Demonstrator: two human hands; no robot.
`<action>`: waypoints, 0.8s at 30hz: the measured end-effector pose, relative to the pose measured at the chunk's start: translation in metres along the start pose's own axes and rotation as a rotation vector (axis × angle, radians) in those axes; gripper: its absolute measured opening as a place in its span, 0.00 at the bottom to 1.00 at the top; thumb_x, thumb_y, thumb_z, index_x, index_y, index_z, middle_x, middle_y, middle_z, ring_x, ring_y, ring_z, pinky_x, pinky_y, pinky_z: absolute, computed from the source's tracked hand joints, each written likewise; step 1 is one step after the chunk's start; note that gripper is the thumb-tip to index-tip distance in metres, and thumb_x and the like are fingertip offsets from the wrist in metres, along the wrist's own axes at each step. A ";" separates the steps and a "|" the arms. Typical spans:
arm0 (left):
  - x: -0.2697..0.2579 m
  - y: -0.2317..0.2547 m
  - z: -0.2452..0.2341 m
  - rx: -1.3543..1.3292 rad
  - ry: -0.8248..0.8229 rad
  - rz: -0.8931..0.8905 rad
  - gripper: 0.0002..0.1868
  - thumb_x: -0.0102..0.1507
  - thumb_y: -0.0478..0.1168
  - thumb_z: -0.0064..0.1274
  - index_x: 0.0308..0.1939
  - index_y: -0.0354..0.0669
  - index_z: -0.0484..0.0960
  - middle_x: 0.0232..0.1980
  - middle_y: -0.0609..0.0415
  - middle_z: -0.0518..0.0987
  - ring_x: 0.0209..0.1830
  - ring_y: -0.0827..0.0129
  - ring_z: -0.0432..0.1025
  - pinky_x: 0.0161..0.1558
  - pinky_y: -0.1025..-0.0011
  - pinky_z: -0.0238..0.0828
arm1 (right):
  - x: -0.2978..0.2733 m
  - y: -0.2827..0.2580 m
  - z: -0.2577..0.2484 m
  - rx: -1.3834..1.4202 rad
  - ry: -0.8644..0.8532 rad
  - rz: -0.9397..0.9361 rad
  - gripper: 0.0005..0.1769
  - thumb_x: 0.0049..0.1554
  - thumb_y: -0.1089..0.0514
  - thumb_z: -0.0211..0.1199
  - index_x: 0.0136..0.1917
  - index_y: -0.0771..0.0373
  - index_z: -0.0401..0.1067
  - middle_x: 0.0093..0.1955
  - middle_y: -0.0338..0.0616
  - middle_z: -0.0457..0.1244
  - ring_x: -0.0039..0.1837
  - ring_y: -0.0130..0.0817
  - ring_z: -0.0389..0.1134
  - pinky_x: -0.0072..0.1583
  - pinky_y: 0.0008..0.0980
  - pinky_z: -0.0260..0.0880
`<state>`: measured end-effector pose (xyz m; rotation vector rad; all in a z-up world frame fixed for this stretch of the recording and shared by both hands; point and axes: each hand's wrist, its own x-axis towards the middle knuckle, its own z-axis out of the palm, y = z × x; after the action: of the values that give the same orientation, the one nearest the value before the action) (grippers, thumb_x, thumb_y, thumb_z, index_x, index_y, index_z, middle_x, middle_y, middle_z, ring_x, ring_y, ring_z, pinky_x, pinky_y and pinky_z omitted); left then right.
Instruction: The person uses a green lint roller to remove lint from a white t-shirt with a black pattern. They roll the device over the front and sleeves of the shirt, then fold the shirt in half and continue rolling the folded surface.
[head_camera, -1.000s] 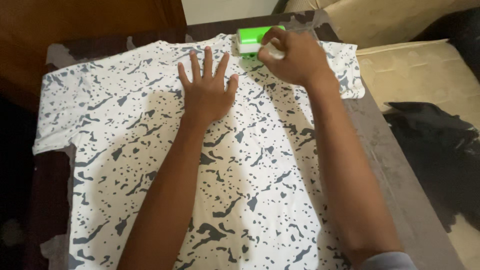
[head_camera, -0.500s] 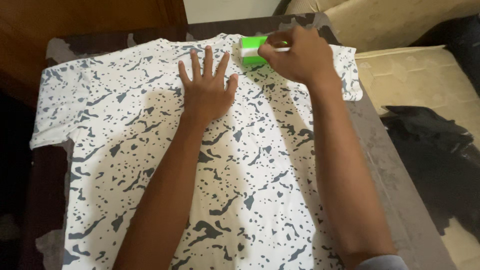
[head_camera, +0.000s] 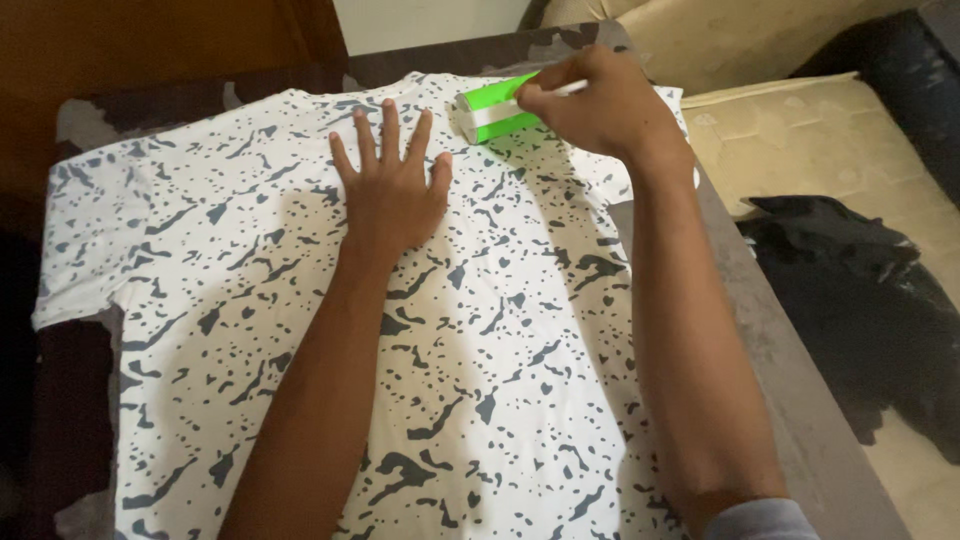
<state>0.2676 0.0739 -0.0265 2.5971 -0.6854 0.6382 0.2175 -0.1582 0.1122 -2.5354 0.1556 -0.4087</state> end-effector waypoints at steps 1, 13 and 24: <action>0.000 0.001 0.001 -0.004 0.013 0.001 0.31 0.72 0.54 0.43 0.76 0.45 0.68 0.79 0.31 0.57 0.78 0.28 0.46 0.70 0.25 0.31 | 0.000 0.000 -0.001 0.003 0.003 0.012 0.26 0.52 0.39 0.72 0.52 0.62 0.82 0.48 0.53 0.72 0.51 0.40 0.75 0.54 0.37 0.73; -0.004 0.089 -0.006 -0.093 -0.385 0.189 0.34 0.72 0.55 0.34 0.77 0.38 0.57 0.81 0.36 0.48 0.80 0.40 0.41 0.74 0.38 0.31 | -0.015 0.014 -0.076 -0.140 -0.147 0.241 0.18 0.61 0.47 0.66 0.59 0.59 0.79 0.49 0.50 0.72 0.48 0.39 0.74 0.53 0.43 0.75; -0.018 0.107 -0.028 -0.325 -0.296 0.350 0.22 0.69 0.55 0.41 0.65 0.58 0.73 0.76 0.44 0.61 0.81 0.49 0.48 0.76 0.38 0.33 | -0.016 0.052 -0.087 0.066 -0.189 0.430 0.18 0.61 0.49 0.62 0.57 0.62 0.79 0.52 0.48 0.73 0.49 0.37 0.77 0.51 0.34 0.79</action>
<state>0.1868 0.0068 0.0133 2.3032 -1.2436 0.2089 0.1733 -0.2429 0.1485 -2.3720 0.5895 -0.0052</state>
